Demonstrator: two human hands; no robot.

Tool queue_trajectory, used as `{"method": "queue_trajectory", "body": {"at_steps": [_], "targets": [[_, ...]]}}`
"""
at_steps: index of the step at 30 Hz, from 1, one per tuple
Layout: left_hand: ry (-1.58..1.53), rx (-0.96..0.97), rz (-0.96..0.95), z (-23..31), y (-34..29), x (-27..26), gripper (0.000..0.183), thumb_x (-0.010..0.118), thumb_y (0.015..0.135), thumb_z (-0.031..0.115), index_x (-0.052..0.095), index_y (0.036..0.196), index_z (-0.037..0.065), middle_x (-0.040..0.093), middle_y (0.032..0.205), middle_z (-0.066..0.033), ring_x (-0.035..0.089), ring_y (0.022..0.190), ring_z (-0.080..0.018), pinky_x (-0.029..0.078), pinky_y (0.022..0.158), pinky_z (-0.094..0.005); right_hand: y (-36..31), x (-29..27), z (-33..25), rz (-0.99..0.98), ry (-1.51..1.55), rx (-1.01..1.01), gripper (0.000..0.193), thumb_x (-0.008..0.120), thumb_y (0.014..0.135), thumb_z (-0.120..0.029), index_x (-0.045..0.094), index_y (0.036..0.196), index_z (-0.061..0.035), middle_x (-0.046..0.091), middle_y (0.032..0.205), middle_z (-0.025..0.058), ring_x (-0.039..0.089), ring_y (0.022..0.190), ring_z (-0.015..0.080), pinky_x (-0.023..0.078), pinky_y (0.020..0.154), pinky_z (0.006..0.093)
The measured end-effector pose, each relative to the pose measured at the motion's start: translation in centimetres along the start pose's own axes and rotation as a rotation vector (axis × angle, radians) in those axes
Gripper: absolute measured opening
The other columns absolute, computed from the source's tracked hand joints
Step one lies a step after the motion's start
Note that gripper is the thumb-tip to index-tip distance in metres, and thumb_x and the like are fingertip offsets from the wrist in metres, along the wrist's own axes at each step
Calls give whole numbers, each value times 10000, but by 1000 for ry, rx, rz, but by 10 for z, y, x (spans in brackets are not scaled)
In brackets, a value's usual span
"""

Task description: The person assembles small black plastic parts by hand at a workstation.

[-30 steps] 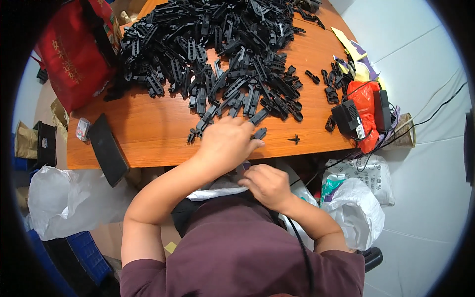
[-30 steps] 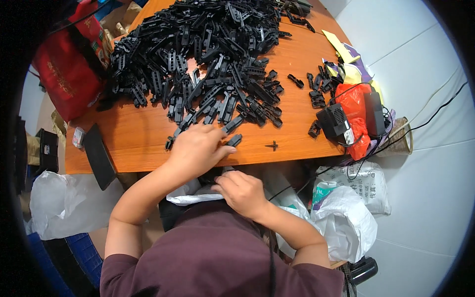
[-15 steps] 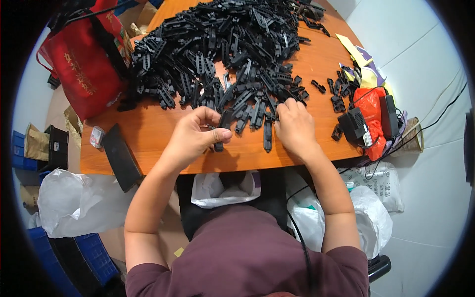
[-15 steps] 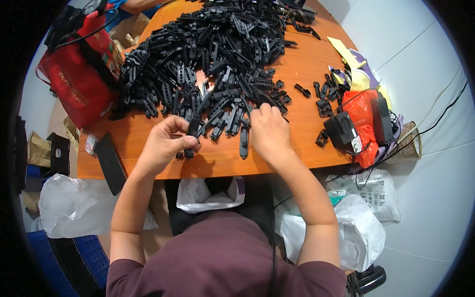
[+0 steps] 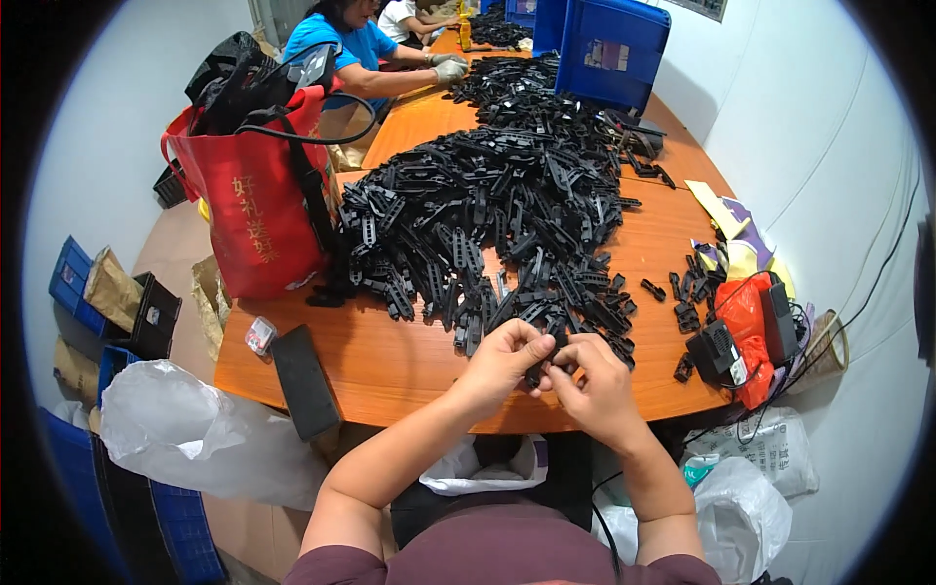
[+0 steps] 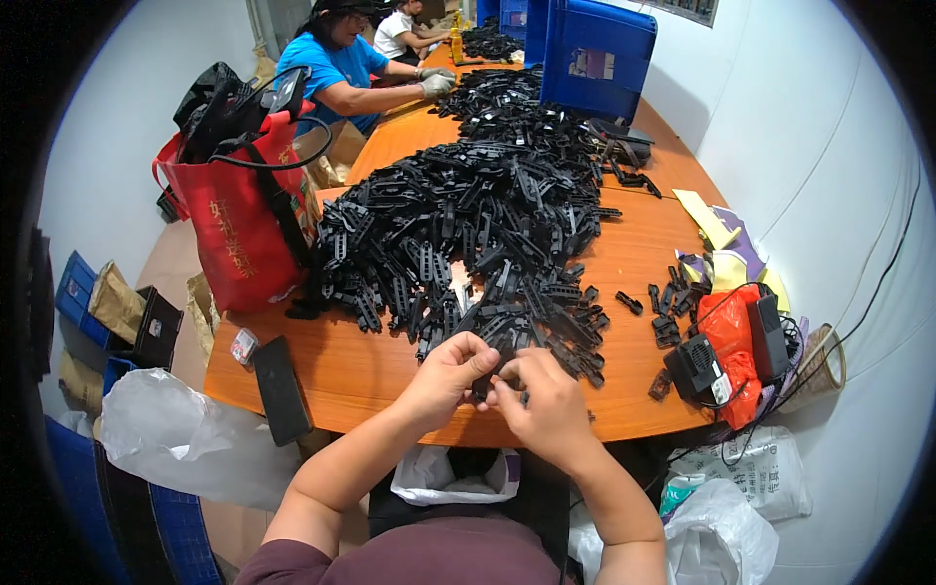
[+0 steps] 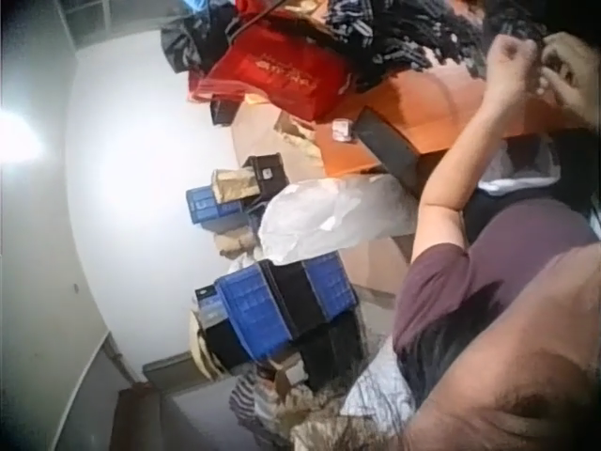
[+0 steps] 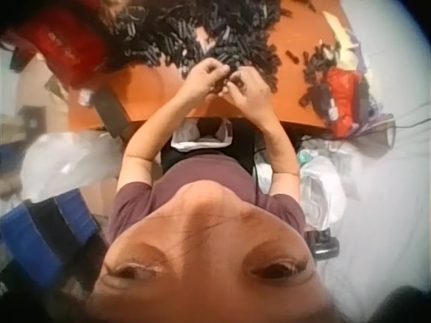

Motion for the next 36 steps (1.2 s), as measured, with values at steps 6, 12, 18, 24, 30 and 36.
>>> {"method": "queue_trajectory", "body": {"at_steps": [6,12,18,24,30,36], "targets": [[94,-18,-94,17,2,7,189,629,872,225,537,915,65,625,808,-37,645,689,-134,523,519,-249,2,-2,27,9,418,244,337,604,786,29,549,1112,-38,637,811,90,625,691,159,498,585,268],[119,-84,-163,37,-11,11,264,625,869,184,583,1052,-3,651,881,-77,661,764,-147,518,536,-220,4,5,40,-48,895,427,294,625,841,-33,536,1118,9,636,843,72,622,679,125,516,597,226],[186,-11,-125,48,-9,10,289,638,863,194,622,1066,-12,653,814,-53,635,698,-106,506,548,-206,-8,-16,36,107,876,370,203,628,839,-18,560,1026,22,648,833,103,641,681,143,529,598,235],[482,96,-140,59,-19,28,270,586,899,161,618,1129,23,646,811,-19,587,680,-65,498,588,-212,-12,-5,22,25,881,343,178,636,835,-18,571,994,26,658,820,109,651,687,144,538,609,242],[999,701,-185,92,-48,57,387,739,727,130,619,1067,-10,656,911,-163,659,778,-259,526,646,-300,-19,-9,15,132,867,179,194,642,819,20,553,991,35,644,831,107,654,740,161,557,667,272],[1163,969,-89,85,-56,55,365,747,681,99,608,1001,-6,658,835,-133,650,722,-280,519,593,-325,-13,-15,8,121,601,159,642,752,725,-29,392,1257,-29,546,1133,114,600,906,149,520,753,281]]}}
Point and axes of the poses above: each hand's wrist, its own y-axis towards the middle knuckle, its own x-axis out of the palm, z = x × y, the point moved 9 cm from there along y, towards the middle knuckle
